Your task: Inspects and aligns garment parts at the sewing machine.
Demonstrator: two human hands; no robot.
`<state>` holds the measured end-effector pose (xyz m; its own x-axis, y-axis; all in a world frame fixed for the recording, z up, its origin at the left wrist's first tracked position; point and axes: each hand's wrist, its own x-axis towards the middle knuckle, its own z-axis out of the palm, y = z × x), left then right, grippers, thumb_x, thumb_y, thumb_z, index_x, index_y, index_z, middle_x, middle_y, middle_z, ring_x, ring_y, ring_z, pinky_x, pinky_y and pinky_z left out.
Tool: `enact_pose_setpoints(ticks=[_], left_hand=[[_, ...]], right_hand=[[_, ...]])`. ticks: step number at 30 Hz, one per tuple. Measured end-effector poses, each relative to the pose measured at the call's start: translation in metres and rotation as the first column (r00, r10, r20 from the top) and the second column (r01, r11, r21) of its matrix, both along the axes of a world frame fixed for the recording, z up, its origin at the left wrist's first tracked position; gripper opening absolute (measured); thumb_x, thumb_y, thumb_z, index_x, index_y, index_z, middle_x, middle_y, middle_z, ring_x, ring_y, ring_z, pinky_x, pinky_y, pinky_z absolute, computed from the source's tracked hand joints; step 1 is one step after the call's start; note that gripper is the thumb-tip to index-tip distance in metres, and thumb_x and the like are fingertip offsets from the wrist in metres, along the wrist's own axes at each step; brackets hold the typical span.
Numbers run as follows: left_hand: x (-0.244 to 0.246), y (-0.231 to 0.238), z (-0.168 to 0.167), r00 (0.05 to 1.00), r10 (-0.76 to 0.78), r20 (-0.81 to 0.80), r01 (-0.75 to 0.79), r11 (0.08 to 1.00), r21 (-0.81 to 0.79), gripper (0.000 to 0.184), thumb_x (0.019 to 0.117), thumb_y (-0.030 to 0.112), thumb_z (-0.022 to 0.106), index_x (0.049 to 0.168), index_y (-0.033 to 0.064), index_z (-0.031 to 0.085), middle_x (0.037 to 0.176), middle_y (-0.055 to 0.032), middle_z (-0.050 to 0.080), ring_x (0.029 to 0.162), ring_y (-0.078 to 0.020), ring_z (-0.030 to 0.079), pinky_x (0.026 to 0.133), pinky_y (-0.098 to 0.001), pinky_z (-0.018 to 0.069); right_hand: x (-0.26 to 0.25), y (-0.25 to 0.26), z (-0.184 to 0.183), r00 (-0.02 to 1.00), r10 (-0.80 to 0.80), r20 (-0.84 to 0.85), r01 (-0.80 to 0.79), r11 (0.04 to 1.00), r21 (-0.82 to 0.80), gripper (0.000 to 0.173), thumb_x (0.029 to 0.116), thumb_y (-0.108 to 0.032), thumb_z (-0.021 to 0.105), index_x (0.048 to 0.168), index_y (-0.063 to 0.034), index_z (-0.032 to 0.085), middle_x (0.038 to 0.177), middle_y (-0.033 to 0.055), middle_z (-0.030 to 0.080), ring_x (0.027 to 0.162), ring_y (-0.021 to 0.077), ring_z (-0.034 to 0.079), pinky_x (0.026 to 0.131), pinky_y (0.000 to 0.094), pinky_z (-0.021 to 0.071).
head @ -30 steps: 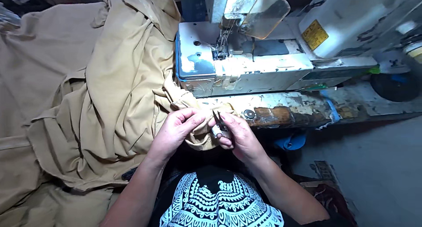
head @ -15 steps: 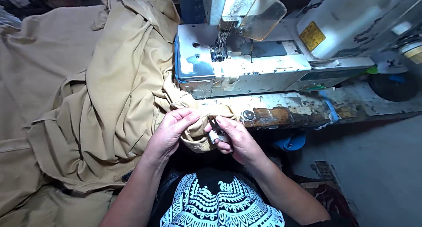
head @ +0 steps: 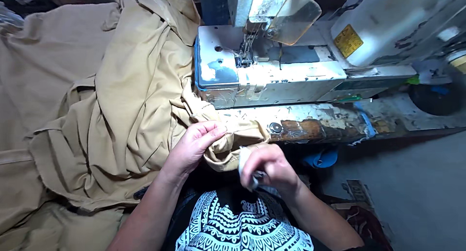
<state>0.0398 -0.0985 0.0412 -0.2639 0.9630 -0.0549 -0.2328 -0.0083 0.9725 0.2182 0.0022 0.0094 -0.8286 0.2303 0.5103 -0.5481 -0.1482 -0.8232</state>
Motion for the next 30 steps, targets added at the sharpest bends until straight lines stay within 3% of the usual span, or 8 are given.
enact_pose_setpoints(ticks=[2,4,8,11,16,22,26,30], left_hand=[[0.001,0.000,-0.002,0.999,0.037,-0.026,-0.037,0.999,-0.017,0.024,0.1022,0.006,0.052,0.088,0.0090,0.071,0.072,0.0022,0.068,0.065,-0.0013,0.065,0.063,-0.0183,0.0558],[0.003,0.000,-0.002,0.994,0.065,-0.083,-0.065,0.998,-0.004,0.021,0.1020,0.007,0.054,0.090,0.0079,0.072,0.073,0.0014,0.069,0.065,-0.0019,0.065,0.063,-0.0187,0.0559],[0.010,-0.003,0.002,0.918,0.169,-0.360,-0.138,0.984,0.111,0.017,0.1003,0.012,0.061,0.093,0.0076,0.076,0.076,0.0018,0.070,0.066,-0.0023,0.064,0.060,-0.0180,0.0539],[0.018,-0.005,0.007,0.798,0.228,-0.558,-0.176,0.974,0.146,0.016,0.1001,0.015,0.062,0.096,0.0101,0.076,0.078,0.0054,0.071,0.067,0.0001,0.064,0.060,-0.0162,0.0530],[0.029,-0.003,0.006,0.635,0.300,-0.712,-0.181,0.954,0.241,0.016,0.0986,0.016,0.063,0.098,0.0092,0.077,0.089,0.0059,0.073,0.079,0.0039,0.066,0.069,-0.0130,0.0541],[0.028,-0.003,0.003,0.653,0.235,-0.720,-0.116,0.970,0.212,0.017,0.0993,0.016,0.062,0.101,0.0093,0.077,0.094,0.0059,0.074,0.082,0.0036,0.067,0.073,-0.0142,0.0555],[0.023,-0.005,0.001,0.698,0.176,-0.694,-0.074,0.982,0.175,0.017,0.0993,0.018,0.060,0.094,0.0115,0.076,0.084,0.0083,0.069,0.075,0.0038,0.063,0.066,-0.0138,0.0524],[0.008,-0.008,-0.004,0.738,0.172,-0.653,-0.121,0.985,0.123,0.018,0.1005,0.018,0.060,0.092,0.0120,0.074,0.078,0.0089,0.067,0.065,0.0039,0.059,0.058,-0.0136,0.0479]], right_hand=[[0.004,0.002,0.008,0.995,0.029,-0.092,-0.022,0.997,0.076,0.042,0.1059,-0.047,0.051,0.108,-0.0117,0.073,0.096,-0.0068,0.074,0.086,-0.0061,0.064,0.076,0.0124,0.0521],[0.005,-0.001,0.007,0.975,-0.222,0.022,0.220,0.973,0.069,0.031,0.1022,-0.042,0.060,0.107,-0.0158,0.075,0.097,-0.0119,0.072,0.078,-0.0104,0.059,0.067,0.0086,0.0480],[-0.005,-0.003,-0.005,0.620,-0.783,0.053,0.717,0.593,0.367,0.023,0.0882,-0.019,0.078,0.107,-0.0081,0.071,0.089,-0.0057,0.065,0.066,-0.0068,0.049,0.059,0.0085,0.0420],[-0.009,-0.007,-0.003,0.505,-0.861,-0.062,0.768,0.415,0.487,0.021,0.0879,-0.015,0.076,0.103,-0.0014,0.071,0.088,0.0008,0.068,0.068,-0.0047,0.055,0.061,0.0086,0.0463],[-0.013,-0.010,-0.001,0.442,-0.891,-0.098,0.776,0.326,0.540,0.012,0.0882,-0.011,0.071,0.095,-0.0004,0.072,0.079,0.0018,0.067,0.064,-0.0035,0.055,0.059,0.0091,0.0448],[-0.008,-0.008,0.001,0.523,-0.852,0.023,0.757,0.477,0.447,0.006,0.0863,-0.004,0.063,0.082,-0.0040,0.067,0.070,-0.0035,0.058,0.061,-0.0052,0.050,0.055,0.0086,0.0405],[0.001,-0.009,0.004,0.750,-0.631,0.198,0.639,0.768,0.026,0.012,0.0875,-0.001,0.061,0.085,-0.0105,0.068,0.069,-0.0081,0.057,0.053,-0.0057,0.044,0.049,0.0106,0.0364],[0.021,-0.009,0.017,0.945,-0.325,0.038,0.317,0.880,-0.353,0.011,0.0926,-0.006,0.066,0.094,-0.0125,0.074,0.084,-0.0043,0.070,0.060,-0.0059,0.054,0.053,0.0101,0.0433]])
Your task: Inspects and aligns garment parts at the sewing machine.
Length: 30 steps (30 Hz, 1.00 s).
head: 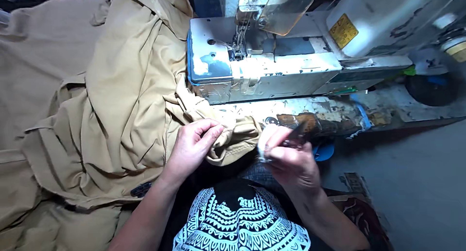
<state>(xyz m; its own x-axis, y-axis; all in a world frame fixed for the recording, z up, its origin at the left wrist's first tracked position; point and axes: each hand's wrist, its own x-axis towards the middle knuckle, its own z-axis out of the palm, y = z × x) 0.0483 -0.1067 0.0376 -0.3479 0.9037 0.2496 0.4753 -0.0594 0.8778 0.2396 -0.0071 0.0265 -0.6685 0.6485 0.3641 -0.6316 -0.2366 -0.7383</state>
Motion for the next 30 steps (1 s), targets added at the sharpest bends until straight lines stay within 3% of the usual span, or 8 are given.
enact_pose_setpoints(ticks=[4,9,11,13,15,16,20,30], left_hand=[[0.000,-0.001,0.005,0.978,-0.060,0.199,0.064,0.998,-0.015,0.013,0.0966,0.015,0.067,0.086,0.0126,0.075,0.070,0.0068,0.066,0.057,0.0017,0.057,0.052,-0.0135,0.0469],[-0.002,0.001,0.005,0.976,-0.085,0.199,0.080,0.996,0.032,0.016,0.0995,0.014,0.062,0.091,0.0109,0.075,0.074,0.0057,0.068,0.062,0.0007,0.061,0.056,-0.0147,0.0503],[-0.003,0.001,0.005,0.971,-0.110,0.214,0.109,0.994,0.019,0.018,0.1008,0.015,0.059,0.092,0.0113,0.074,0.074,0.0052,0.068,0.063,-0.0002,0.061,0.057,-0.0157,0.0509],[-0.003,0.001,0.007,0.962,-0.140,0.234,0.144,0.990,0.000,0.018,0.1009,0.015,0.059,0.093,0.0113,0.075,0.075,0.0049,0.068,0.063,-0.0004,0.061,0.057,-0.0155,0.0504],[-0.001,0.002,0.012,0.955,-0.174,0.240,0.180,0.984,-0.002,0.018,0.1004,0.014,0.059,0.093,0.0106,0.076,0.074,0.0044,0.068,0.061,0.0000,0.059,0.055,-0.0150,0.0491],[-0.001,0.003,0.015,0.954,-0.182,0.238,0.188,0.982,-0.003,0.018,0.0998,0.013,0.061,0.092,0.0106,0.076,0.073,0.0043,0.067,0.060,0.0001,0.058,0.054,-0.0149,0.0485],[-0.011,-0.003,0.021,0.971,-0.122,0.204,0.130,0.991,-0.024,0.010,0.0948,0.011,0.068,0.091,0.0098,0.077,0.078,0.0021,0.072,0.066,-0.0028,0.065,0.059,-0.0172,0.0538],[-0.014,-0.002,0.014,0.975,-0.108,0.196,0.114,0.993,-0.018,0.007,0.0923,0.014,0.070,0.095,0.0114,0.077,0.079,0.0035,0.072,0.068,-0.0022,0.066,0.060,-0.0172,0.0545]], right_hand=[[0.006,0.011,0.004,0.996,-0.083,0.030,0.080,0.993,0.083,0.011,0.0912,-0.007,0.069,0.096,-0.0130,0.076,0.084,-0.0037,0.071,0.059,-0.0059,0.053,0.052,0.0100,0.0425],[0.002,0.006,-0.008,0.906,-0.367,0.212,0.265,0.880,0.394,0.010,0.0897,-0.006,0.066,0.090,-0.0136,0.072,0.081,-0.0087,0.066,0.064,-0.0069,0.053,0.057,0.0095,0.0447],[0.001,0.009,-0.011,0.880,-0.417,0.227,0.291,0.851,0.436,0.009,0.0955,-0.015,0.069,0.087,-0.0138,0.071,0.077,-0.0098,0.064,0.062,-0.0068,0.052,0.056,0.0100,0.0444],[0.000,0.016,-0.009,0.844,-0.442,0.303,0.260,0.832,0.490,0.011,0.0959,-0.028,0.072,0.099,-0.0171,0.072,0.078,-0.0116,0.062,0.060,-0.0075,0.049,0.053,0.0097,0.0422],[-0.002,0.032,-0.004,0.849,-0.279,0.449,0.061,0.895,0.442,0.033,0.0930,-0.023,0.074,0.125,-0.0166,0.069,0.086,-0.0079,0.063,0.058,-0.0047,0.050,0.052,0.0111,0.0452],[-0.004,0.040,-0.002,0.850,-0.162,0.502,-0.042,0.928,0.370,0.036,0.0921,-0.018,0.074,0.128,-0.0160,0.068,0.081,-0.0066,0.064,0.054,-0.0037,0.050,0.049,0.0118,0.0446],[-0.009,0.052,0.000,0.894,-0.034,0.446,-0.070,0.974,0.214,0.006,0.0969,-0.009,0.067,0.096,-0.0089,0.073,0.063,-0.0059,0.059,0.046,-0.0042,0.043,0.043,0.0115,0.0364],[-0.008,0.044,0.000,0.908,-0.149,0.393,0.049,0.967,0.252,0.005,0.0976,-0.009,0.066,0.095,-0.0082,0.070,0.065,-0.0047,0.059,0.047,-0.0031,0.045,0.045,0.0115,0.0394]])
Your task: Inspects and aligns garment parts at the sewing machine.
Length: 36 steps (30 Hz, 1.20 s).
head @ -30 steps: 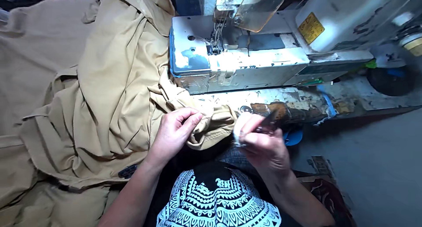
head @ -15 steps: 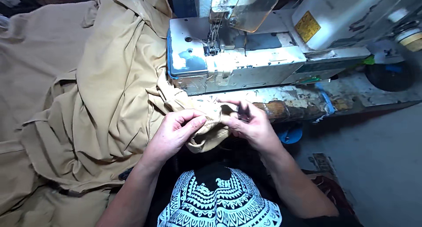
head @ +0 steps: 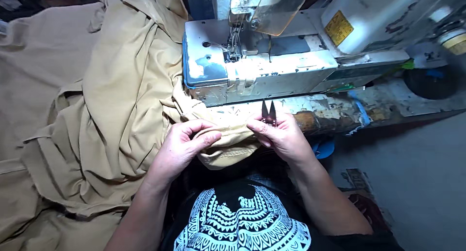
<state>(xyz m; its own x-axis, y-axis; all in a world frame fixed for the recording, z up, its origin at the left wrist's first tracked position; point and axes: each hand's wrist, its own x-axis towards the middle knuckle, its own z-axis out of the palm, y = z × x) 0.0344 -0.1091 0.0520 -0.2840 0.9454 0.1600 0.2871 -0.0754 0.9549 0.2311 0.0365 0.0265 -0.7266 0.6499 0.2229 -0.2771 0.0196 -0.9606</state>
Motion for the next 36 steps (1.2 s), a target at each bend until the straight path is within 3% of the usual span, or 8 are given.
enact_pose_setpoints(ticks=[5,6,8,10,13,16,21,36], left_hand=[[0.021,0.008,-0.007,0.996,0.030,0.079,-0.030,1.000,-0.004,0.013,0.0908,0.009,0.072,0.101,0.0091,0.079,0.090,0.0014,0.076,0.079,-0.0045,0.071,0.071,-0.0204,0.0592],[0.023,0.010,-0.009,0.995,0.050,0.090,-0.051,0.999,0.010,0.011,0.0921,0.008,0.071,0.099,0.0087,0.079,0.089,0.0014,0.076,0.078,-0.0043,0.070,0.070,-0.0202,0.0586],[0.023,0.012,-0.011,0.992,0.077,0.096,-0.081,0.996,0.043,0.010,0.0929,0.008,0.070,0.095,0.0085,0.080,0.088,0.0014,0.076,0.077,-0.0043,0.069,0.068,-0.0195,0.0578],[0.020,0.013,-0.013,0.993,0.095,0.065,-0.100,0.993,0.067,0.009,0.0935,0.012,0.069,0.092,0.0108,0.078,0.088,0.0030,0.067,0.078,-0.0050,0.063,0.066,-0.0180,0.0531],[0.015,0.012,-0.014,0.993,0.085,0.080,-0.089,0.995,0.054,0.009,0.0970,0.013,0.065,0.095,0.0122,0.073,0.087,0.0037,0.068,0.073,-0.0029,0.062,0.063,-0.0170,0.0524],[0.017,0.011,-0.010,0.985,0.072,0.158,-0.073,0.997,0.001,0.009,0.0988,0.011,0.062,0.098,0.0115,0.071,0.077,0.0033,0.068,0.065,-0.0017,0.062,0.059,-0.0165,0.0525],[0.018,0.008,-0.010,0.983,0.032,0.180,-0.033,0.999,0.002,0.012,0.0985,0.011,0.063,0.099,0.0092,0.074,0.078,0.0020,0.070,0.065,-0.0017,0.062,0.059,-0.0161,0.0523],[0.017,0.007,-0.010,0.996,0.035,0.081,-0.039,0.998,0.052,0.011,0.0987,0.013,0.064,0.094,0.0102,0.073,0.076,0.0037,0.068,0.063,-0.0013,0.060,0.056,-0.0150,0.0490]], right_hand=[[0.000,-0.007,0.003,0.998,-0.056,0.016,0.055,0.997,0.053,0.006,0.0971,-0.011,0.067,0.096,-0.0087,0.072,0.071,-0.0044,0.062,0.049,-0.0025,0.047,0.045,0.0121,0.0406],[0.000,-0.009,0.002,0.993,-0.116,0.029,0.112,0.988,0.104,0.008,0.0978,-0.013,0.067,0.101,-0.0092,0.073,0.074,-0.0042,0.062,0.050,-0.0021,0.047,0.045,0.0126,0.0412],[0.004,-0.014,0.002,0.956,-0.277,0.101,0.237,0.926,0.293,0.025,0.1031,-0.023,0.059,0.126,-0.0150,0.066,0.090,-0.0035,0.060,0.056,0.0006,0.047,0.049,0.0154,0.0410],[0.010,-0.020,0.002,0.912,-0.396,0.108,0.322,0.853,0.412,0.036,0.1067,-0.025,0.052,0.141,-0.0160,0.057,0.088,-0.0026,0.058,0.056,0.0025,0.046,0.049,0.0181,0.0405],[0.019,-0.036,0.001,0.939,-0.337,0.070,0.284,0.873,0.397,0.029,0.1085,-0.019,0.047,0.129,-0.0063,0.063,0.088,-0.0021,0.065,0.059,-0.0007,0.054,0.051,0.0159,0.0483],[0.013,-0.050,-0.006,0.980,-0.173,0.100,0.126,0.924,0.360,0.027,0.1079,-0.013,0.046,0.120,0.0001,0.067,0.084,-0.0006,0.065,0.059,-0.0024,0.053,0.051,0.0137,0.0469],[-0.002,-0.053,-0.016,0.976,-0.161,0.147,0.099,0.928,0.359,0.028,0.1079,-0.015,0.047,0.121,-0.0013,0.067,0.078,-0.0013,0.060,0.056,-0.0023,0.049,0.050,0.0126,0.0419],[-0.006,-0.052,-0.018,0.977,-0.155,0.147,0.091,0.924,0.371,0.028,0.1077,-0.014,0.047,0.122,0.0002,0.067,0.080,-0.0010,0.062,0.058,-0.0030,0.049,0.052,0.0121,0.0427]])
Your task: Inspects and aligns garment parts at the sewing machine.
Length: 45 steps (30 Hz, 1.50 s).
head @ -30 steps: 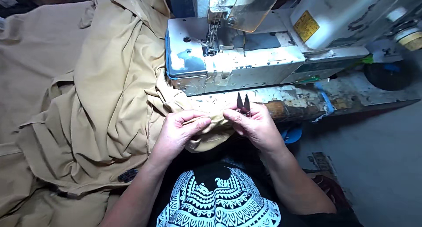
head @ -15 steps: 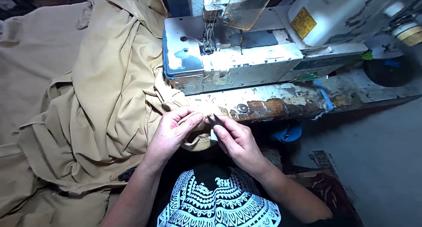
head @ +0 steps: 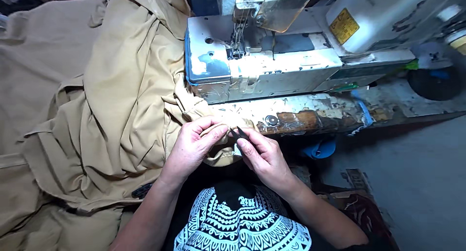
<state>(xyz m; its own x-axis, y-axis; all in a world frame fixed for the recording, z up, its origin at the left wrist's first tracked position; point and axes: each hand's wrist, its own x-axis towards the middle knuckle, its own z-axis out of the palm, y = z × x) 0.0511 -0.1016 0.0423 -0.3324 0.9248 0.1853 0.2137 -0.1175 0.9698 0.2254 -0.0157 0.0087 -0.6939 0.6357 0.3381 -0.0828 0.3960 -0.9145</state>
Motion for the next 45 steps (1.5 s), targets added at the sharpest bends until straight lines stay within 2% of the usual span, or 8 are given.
enact_pose_setpoints(ticks=[11,15,19,22,25,28,40,45], left_hand=[[0.004,-0.002,0.004,0.997,-0.062,-0.044,0.061,0.998,-0.024,0.013,0.0987,0.014,0.061,0.093,0.0109,0.072,0.077,0.0047,0.067,0.065,-0.0011,0.060,0.059,-0.0150,0.0497],[0.001,-0.001,-0.001,0.984,-0.057,-0.168,0.051,0.998,-0.045,0.016,0.0987,0.015,0.060,0.090,0.0114,0.072,0.083,0.0068,0.067,0.071,0.0014,0.060,0.062,-0.0143,0.0496],[0.000,-0.001,-0.004,0.993,-0.105,-0.052,0.101,0.992,-0.079,0.015,0.0989,0.015,0.061,0.090,0.0104,0.072,0.080,0.0046,0.066,0.066,-0.0007,0.059,0.059,-0.0150,0.0490],[-0.001,-0.002,0.000,0.987,-0.154,-0.054,0.150,0.986,-0.075,0.015,0.0979,0.015,0.061,0.089,0.0111,0.073,0.081,0.0047,0.067,0.067,-0.0003,0.060,0.059,-0.0150,0.0489],[-0.010,-0.006,0.010,0.987,-0.118,-0.113,0.110,0.991,-0.076,0.014,0.0975,0.015,0.063,0.091,0.0114,0.075,0.083,0.0038,0.070,0.068,-0.0025,0.062,0.058,-0.0175,0.0507],[-0.018,-0.013,0.019,0.978,0.005,-0.207,-0.016,0.999,-0.052,0.011,0.0969,0.012,0.064,0.094,0.0116,0.075,0.087,0.0052,0.071,0.074,-0.0020,0.065,0.065,-0.0175,0.0540],[-0.013,-0.014,0.017,0.955,0.189,-0.228,-0.183,0.982,0.045,0.011,0.0986,0.011,0.061,0.097,0.0112,0.072,0.096,0.0055,0.067,0.085,-0.0012,0.063,0.073,-0.0176,0.0528],[-0.011,0.018,0.052,0.964,0.199,-0.175,-0.170,0.971,0.167,0.016,0.1061,0.009,0.051,0.107,0.0108,0.067,0.088,0.0039,0.067,0.069,-0.0006,0.061,0.059,-0.0159,0.0513]], right_hand=[[0.003,0.003,0.003,0.999,0.031,-0.039,-0.029,0.997,0.067,0.023,0.1054,-0.013,0.051,0.101,0.0001,0.069,0.076,-0.0013,0.062,0.058,-0.0042,0.051,0.053,0.0108,0.0442],[0.022,-0.003,0.026,0.865,0.410,-0.290,-0.335,0.901,0.276,0.031,0.1080,-0.021,0.045,0.093,-0.0015,0.064,0.079,0.0065,0.065,0.075,0.0055,0.064,0.069,0.0191,0.0526],[0.021,0.015,0.025,0.932,0.210,-0.295,-0.178,0.975,0.131,0.020,0.1054,-0.027,0.056,0.108,-0.0097,0.067,0.091,-0.0038,0.068,0.071,-0.0058,0.059,0.061,0.0111,0.0495],[0.015,0.048,0.022,0.989,0.109,0.101,-0.108,0.994,-0.018,0.046,0.0964,-0.026,0.069,0.140,-0.0128,0.062,0.115,-0.0051,0.070,0.080,-0.0048,0.062,0.071,0.0144,0.0534],[0.008,0.054,0.020,0.988,0.152,0.008,-0.143,0.948,-0.285,0.010,0.0945,-0.014,0.070,0.103,-0.0108,0.074,0.069,-0.0060,0.061,0.048,-0.0021,0.044,0.044,0.0137,0.0368],[0.012,0.059,0.023,0.991,0.105,-0.078,-0.126,0.929,-0.349,0.006,0.0970,-0.012,0.066,0.095,-0.0115,0.071,0.057,-0.0076,0.052,0.043,-0.0031,0.038,0.041,0.0128,0.0340],[0.020,0.052,0.025,0.991,0.128,-0.032,-0.131,0.925,-0.357,0.002,0.0906,-0.012,0.073,0.093,-0.0115,0.073,0.056,-0.0071,0.053,0.042,-0.0026,0.041,0.040,0.0133,0.0352],[0.008,0.038,0.029,0.991,0.130,-0.031,-0.132,0.912,-0.387,0.011,0.0918,-0.016,0.073,0.081,-0.0142,0.071,0.061,-0.0127,0.059,0.047,-0.0069,0.045,0.045,0.0121,0.0382]])
